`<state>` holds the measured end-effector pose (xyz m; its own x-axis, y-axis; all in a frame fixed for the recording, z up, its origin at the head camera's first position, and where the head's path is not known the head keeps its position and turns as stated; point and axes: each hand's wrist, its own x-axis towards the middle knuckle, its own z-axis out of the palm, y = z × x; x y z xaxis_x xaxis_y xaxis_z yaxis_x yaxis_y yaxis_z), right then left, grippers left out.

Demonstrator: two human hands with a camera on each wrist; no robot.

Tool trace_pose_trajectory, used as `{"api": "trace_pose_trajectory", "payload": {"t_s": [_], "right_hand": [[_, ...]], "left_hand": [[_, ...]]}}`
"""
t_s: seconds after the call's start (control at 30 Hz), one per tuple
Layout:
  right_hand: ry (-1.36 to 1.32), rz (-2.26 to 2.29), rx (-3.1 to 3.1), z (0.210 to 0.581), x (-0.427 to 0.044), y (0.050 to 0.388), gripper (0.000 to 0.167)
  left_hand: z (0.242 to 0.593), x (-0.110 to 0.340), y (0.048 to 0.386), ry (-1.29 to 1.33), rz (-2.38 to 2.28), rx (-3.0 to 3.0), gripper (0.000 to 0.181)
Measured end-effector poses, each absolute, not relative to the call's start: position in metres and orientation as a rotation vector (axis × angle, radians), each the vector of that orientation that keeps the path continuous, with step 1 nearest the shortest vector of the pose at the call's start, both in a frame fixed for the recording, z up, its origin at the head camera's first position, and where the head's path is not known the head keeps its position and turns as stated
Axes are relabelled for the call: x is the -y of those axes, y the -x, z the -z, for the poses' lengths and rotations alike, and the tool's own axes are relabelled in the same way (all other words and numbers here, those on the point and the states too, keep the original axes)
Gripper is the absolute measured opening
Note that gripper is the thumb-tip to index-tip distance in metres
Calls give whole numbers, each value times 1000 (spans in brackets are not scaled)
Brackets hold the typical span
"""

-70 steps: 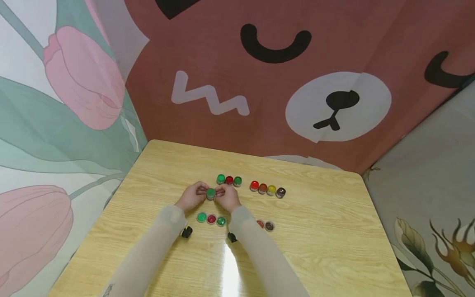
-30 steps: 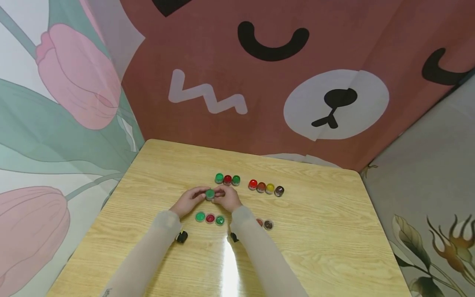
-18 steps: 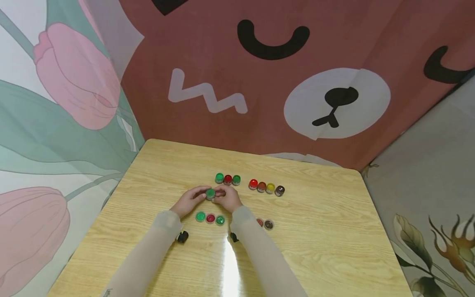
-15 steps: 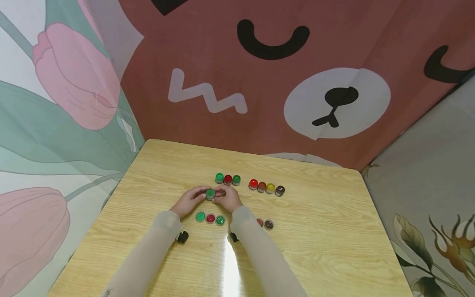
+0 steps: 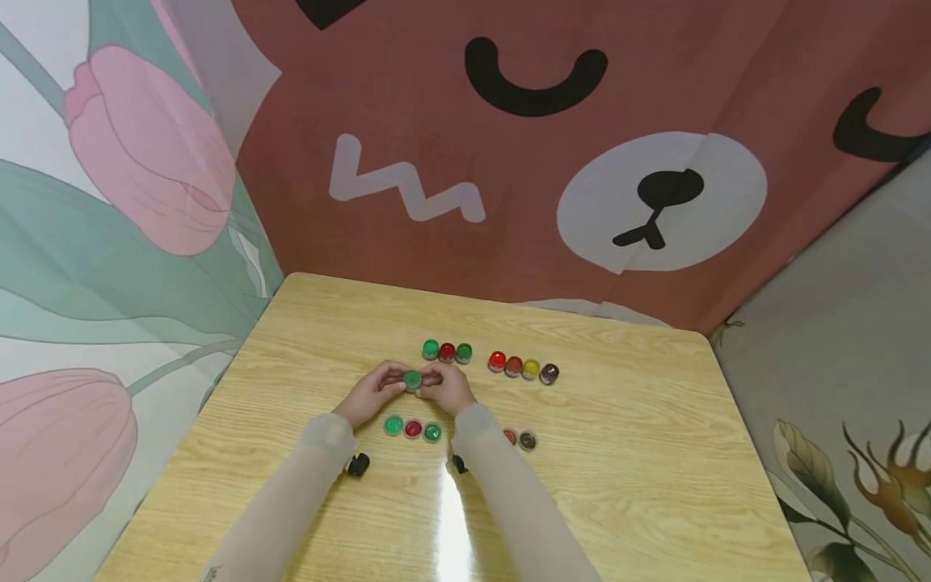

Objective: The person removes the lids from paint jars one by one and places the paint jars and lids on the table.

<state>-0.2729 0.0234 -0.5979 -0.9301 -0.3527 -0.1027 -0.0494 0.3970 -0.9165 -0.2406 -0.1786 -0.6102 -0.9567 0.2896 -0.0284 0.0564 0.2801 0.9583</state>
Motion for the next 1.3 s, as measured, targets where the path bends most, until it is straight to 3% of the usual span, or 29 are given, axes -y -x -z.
{"api": "trace_pose_trajectory", "payload": {"t_s": [0.93,1.3], "right_hand": [[318,1540,-2392,598,-22,270,27],[298,1531,-2387,594,-23,269,27]], "left_hand": [[595,174,229,-343,-1747,-2374,38],[610,179,238,-336,-1668,-2397,40]]}}
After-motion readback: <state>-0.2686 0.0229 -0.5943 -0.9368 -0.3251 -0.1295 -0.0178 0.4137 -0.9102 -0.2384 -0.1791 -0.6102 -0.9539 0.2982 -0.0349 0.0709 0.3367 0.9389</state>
